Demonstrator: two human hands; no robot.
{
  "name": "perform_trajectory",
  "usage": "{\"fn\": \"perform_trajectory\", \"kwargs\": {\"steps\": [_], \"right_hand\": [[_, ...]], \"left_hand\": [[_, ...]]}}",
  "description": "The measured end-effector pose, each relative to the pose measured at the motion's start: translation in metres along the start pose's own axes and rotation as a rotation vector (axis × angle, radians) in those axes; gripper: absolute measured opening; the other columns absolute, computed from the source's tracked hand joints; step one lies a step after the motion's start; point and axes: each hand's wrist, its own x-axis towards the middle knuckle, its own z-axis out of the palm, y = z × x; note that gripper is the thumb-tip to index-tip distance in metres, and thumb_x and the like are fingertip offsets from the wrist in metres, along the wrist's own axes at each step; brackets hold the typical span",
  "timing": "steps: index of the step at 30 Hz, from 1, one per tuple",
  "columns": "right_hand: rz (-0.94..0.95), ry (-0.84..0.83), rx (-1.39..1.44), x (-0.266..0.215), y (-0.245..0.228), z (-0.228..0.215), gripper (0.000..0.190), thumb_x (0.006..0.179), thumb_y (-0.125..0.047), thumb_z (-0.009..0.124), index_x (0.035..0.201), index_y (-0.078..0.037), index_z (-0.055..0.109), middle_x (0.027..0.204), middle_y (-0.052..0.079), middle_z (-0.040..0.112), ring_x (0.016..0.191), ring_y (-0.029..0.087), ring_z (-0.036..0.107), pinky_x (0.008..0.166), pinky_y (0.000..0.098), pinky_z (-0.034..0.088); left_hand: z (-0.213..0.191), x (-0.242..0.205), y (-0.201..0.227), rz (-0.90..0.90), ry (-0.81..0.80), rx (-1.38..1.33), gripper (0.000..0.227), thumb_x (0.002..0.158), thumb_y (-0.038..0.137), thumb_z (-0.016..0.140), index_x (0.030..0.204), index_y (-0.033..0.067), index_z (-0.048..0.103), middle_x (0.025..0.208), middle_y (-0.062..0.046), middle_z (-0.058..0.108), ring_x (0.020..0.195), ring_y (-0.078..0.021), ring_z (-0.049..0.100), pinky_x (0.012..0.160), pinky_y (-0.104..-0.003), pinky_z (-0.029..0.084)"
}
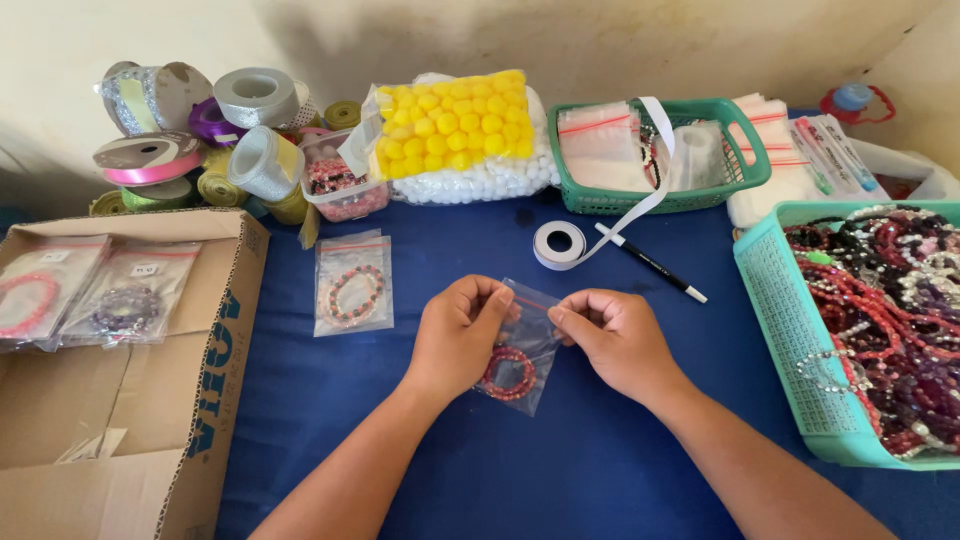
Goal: The person selects beaded bracelets from a basket and places them individually into small plastic bags.
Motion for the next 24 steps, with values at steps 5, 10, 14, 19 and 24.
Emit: {"fn": "perform_trajectory", "kwargs": {"steps": [5,10,14,19,24], "right_hand": [[0.052,0.022,0.0,0.0,-0.004,-0.001,0.021,0.092,-0.021,0.073,0.092,-0.001,0.077,0.076,0.003,0.075,0.067,0.006,0.064,0.059,0.0217,0.05],[-0.014,0.033,-0.007,0.003,0.003,0.001,0.022,0.094,-0.022,0.074,0.091,-0.001,0.077,0.075,0.004,0.074,0.065,0.006,0.062,0.059,0.0212,0.049],[0.069,0.094,0.124,0.002,0.006,-0.001,0.024,0.095,-0.024,0.068,0.099,-0.002,0.076,0.081,0.006,0.074,0.065,0.009,0.063,0.053,0.0238,0.046],[0.019,0.059,0.195,0.002,-0.001,-0.004,0.03,0.1,-0.027,0.059,0.111,-0.003,0.074,0.086,0.008,0.073,0.069,0.01,0.064,0.054,0.0233,0.047],[0.005,0.063,0.183,0.003,0.004,-0.003,0.031,0.102,-0.027,0.059,0.112,-0.001,0.073,0.086,0.008,0.073,0.069,0.01,0.063,0.055,0.0239,0.047]], "left_hand": [[0.001,0.003,-0.011,-0.003,0.059,-0.049,0.019,0.103,0.018,0.059,0.102,0.0002,0.065,0.086,-0.003,0.072,0.074,-0.0061,0.066,0.064,-0.023,0.057],[0.002,0.002,0.0,0.002,0.093,0.039,0.02,0.103,0.019,0.058,0.104,0.0007,0.065,0.086,-0.003,0.072,0.067,-0.0079,0.065,0.06,-0.024,0.054],[-0.01,0.008,-0.007,-0.003,0.13,-0.006,0.019,0.101,0.019,0.06,0.105,0.0014,0.066,0.086,-0.003,0.071,0.065,-0.0079,0.066,0.058,-0.025,0.053],[-0.052,0.015,0.025,0.096,0.369,0.203,0.02,0.102,0.022,0.062,0.103,0.0028,0.068,0.083,-0.003,0.073,0.065,-0.008,0.067,0.057,-0.025,0.053],[-0.116,0.022,0.026,0.197,0.681,0.519,0.021,0.101,0.02,0.065,0.11,0.0008,0.068,0.09,-0.009,0.075,0.077,-0.0201,0.072,0.065,-0.033,0.055]]}}
